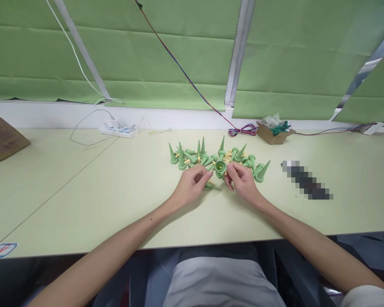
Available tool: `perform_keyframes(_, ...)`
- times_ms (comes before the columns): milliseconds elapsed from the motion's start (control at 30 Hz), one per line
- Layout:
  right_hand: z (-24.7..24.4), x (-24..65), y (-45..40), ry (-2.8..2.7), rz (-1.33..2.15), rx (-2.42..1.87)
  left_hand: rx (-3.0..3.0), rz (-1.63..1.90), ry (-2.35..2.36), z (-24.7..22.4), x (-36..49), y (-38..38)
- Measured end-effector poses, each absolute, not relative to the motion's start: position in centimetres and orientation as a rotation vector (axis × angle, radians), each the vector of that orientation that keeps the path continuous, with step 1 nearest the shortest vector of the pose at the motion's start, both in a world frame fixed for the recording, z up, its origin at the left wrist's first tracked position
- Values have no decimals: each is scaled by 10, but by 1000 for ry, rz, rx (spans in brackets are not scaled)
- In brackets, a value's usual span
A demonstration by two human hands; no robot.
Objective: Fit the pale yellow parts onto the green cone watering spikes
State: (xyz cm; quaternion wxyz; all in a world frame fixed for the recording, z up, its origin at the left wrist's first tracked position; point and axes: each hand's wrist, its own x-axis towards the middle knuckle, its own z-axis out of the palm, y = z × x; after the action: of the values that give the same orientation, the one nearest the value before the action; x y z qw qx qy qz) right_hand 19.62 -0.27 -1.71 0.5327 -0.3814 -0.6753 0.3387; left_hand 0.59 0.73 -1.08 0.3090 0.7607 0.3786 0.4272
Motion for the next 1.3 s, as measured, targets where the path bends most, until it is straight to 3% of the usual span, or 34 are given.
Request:
perform_keyframes(467,-24,197,-2,-1656,817,-872,1704,1034,917,-6,5,8)
perform_keyframes(833,-23,198,-4,-1867,631,-938,1544,824,863,-7,8,9)
perform_keyframes(1133,-23,197,-1,-1924,610,-964,1765,826,901,-6,1,7)
perform_keyframes(1300,-25,198,-1,-1920,639,-1019,2085,1085,933,-10,3,6)
